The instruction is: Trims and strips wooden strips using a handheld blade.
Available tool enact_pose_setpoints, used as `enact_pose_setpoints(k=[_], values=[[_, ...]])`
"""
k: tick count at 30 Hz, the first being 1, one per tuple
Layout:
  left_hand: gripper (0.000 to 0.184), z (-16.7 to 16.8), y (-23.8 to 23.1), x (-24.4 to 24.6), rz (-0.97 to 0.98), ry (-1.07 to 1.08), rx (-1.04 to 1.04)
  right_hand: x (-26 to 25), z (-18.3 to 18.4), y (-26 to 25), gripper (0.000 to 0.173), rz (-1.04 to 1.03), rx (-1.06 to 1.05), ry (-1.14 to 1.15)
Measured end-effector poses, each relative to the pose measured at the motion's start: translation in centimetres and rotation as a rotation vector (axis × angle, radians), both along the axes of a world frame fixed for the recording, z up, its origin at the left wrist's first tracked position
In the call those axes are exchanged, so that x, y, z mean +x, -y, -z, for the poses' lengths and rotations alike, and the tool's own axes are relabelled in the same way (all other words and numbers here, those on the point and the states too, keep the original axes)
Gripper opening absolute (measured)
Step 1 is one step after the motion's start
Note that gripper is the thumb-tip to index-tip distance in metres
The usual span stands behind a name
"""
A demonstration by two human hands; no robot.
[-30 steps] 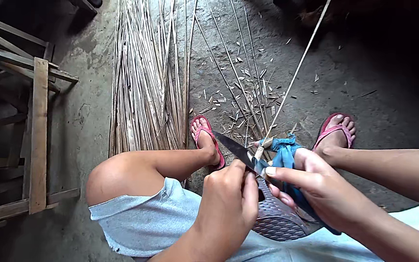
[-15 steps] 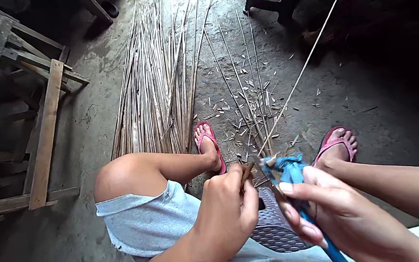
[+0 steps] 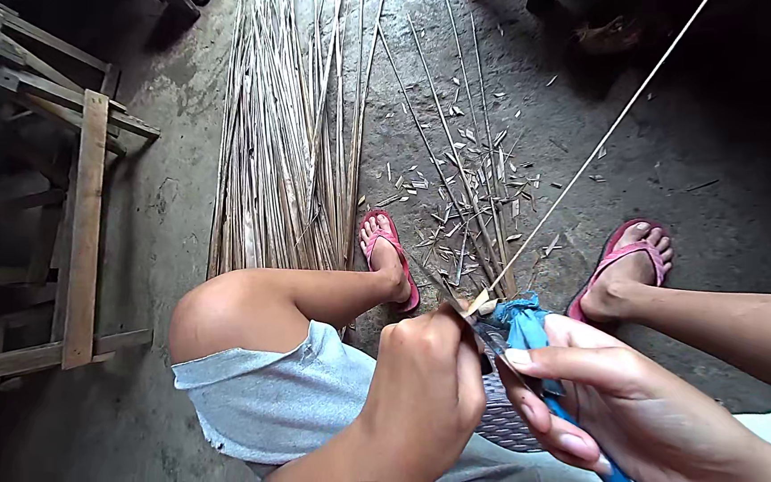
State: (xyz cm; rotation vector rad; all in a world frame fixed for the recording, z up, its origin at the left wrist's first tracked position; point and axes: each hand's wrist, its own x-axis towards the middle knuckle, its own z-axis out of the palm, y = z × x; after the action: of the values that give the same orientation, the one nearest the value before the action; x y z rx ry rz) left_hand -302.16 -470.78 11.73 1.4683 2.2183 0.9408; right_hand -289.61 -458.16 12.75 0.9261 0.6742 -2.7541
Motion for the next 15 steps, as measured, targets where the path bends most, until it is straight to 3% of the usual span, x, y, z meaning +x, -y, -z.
enact_pose_setpoints(k=[15], values=[[0.017, 0.14, 0.12, 0.44, 0.036, -0.074, -0.085, -0.69, 0.58, 0.68, 0.022, 0.043, 0.089, 0.091]])
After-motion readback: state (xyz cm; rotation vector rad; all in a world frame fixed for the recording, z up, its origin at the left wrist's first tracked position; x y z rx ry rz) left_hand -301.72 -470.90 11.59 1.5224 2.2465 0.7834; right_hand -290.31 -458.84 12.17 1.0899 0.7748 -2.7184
